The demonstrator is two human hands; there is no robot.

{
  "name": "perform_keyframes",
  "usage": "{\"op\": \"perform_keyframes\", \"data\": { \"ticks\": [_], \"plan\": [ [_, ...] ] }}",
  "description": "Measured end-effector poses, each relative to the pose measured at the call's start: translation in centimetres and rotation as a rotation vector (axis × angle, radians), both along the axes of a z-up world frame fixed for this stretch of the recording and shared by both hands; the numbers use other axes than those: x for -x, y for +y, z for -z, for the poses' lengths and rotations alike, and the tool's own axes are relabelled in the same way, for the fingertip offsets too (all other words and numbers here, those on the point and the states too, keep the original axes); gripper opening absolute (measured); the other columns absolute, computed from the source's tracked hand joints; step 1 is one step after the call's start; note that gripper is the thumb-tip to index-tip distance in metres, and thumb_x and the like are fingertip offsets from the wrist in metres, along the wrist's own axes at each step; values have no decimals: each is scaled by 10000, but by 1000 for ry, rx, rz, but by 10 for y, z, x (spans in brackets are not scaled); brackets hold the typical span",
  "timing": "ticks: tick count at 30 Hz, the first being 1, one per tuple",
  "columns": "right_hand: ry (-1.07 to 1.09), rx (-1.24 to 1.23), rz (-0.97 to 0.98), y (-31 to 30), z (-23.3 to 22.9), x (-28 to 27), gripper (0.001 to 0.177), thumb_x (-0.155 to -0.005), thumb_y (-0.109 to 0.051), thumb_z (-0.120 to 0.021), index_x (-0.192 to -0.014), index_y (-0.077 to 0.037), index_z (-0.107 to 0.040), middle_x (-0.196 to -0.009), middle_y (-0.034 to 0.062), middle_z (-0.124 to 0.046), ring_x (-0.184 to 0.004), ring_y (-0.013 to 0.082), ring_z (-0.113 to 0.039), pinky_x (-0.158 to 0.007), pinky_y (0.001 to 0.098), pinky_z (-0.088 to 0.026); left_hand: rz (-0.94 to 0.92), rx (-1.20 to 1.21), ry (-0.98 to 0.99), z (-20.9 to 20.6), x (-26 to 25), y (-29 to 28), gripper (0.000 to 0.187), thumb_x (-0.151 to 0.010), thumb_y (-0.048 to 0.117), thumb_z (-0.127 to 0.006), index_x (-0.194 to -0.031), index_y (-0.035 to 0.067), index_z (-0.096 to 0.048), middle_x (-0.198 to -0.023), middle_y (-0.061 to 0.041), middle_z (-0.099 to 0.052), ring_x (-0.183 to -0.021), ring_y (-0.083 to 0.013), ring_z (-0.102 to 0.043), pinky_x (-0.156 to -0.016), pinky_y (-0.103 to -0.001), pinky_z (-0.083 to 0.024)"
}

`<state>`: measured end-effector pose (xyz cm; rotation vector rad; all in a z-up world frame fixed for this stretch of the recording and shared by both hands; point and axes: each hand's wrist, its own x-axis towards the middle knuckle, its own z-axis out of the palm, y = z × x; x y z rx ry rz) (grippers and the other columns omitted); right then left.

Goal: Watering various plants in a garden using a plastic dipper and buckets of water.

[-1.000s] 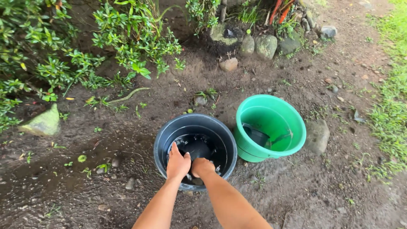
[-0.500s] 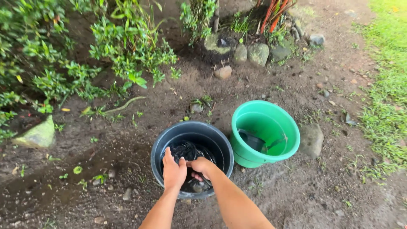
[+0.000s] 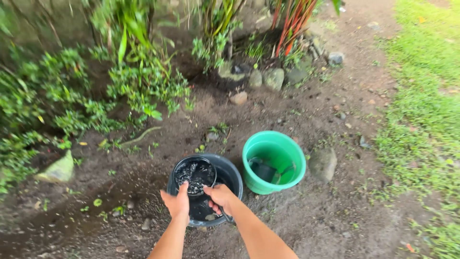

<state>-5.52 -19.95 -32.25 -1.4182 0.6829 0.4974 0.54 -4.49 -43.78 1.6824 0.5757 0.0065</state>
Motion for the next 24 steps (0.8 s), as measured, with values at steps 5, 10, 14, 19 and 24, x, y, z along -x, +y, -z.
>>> {"op": "perform_keyframes", "data": {
  "ticks": [5, 10, 14, 19, 24],
  "plan": [
    [-9, -32, 31, 14, -100, 14, 330, -998, -357, -649, -934, -36, -604, -634, 62, -573, -403, 148, -469, -347, 326, -341, -13, 522, 401, -161, 33, 13, 1302, -653, 649, -733, -1647, 240, 2, -1672, -129, -237, -1496, -482, -291, -1131, -750, -286],
    [-46, -62, 59, 35, -229, 32, 334, -1005, -370, -652, -935, -50, -590, -629, 63, -565, -401, 146, -454, -347, 330, -342, 48, 685, 331, -281, 52, 19, 1196, -647, 741, -687, -1613, 286, -148, -1635, -152, -276, -1462, -522, -263, -1093, -795, -246],
    [-89, -87, 93, 62, -311, 41, 347, -1008, -357, -638, -901, -31, -594, -623, 67, -566, -400, 147, -464, -347, 329, -355, 49, 842, 256, -373, 60, 29, 1090, -634, 685, -705, -1529, 300, -216, -1560, -112, -339, -1398, -463, -349, -1007, -771, -348],
    [-91, -88, 96, 94, -382, 47, 377, -1017, -384, -621, -865, -43, -570, -630, 51, -558, -411, 137, -468, -363, 309, -375, 17, 714, 167, -417, 53, 46, 1029, -712, 631, -755, -1516, 218, -261, -1388, -153, -502, -1223, -360, -504, -792, -602, -487],
    [-199, -131, -13, 112, -408, 51, 331, -1003, -334, -622, -830, -53, -595, -645, 60, -590, -432, 149, -493, -386, 319, -402, -220, 815, 16, -492, 74, 61, 838, -757, 435, -745, -1421, 194, -294, -1066, -181, -620, -716, -307, -626, -469, -413, -462]
  ]
}}
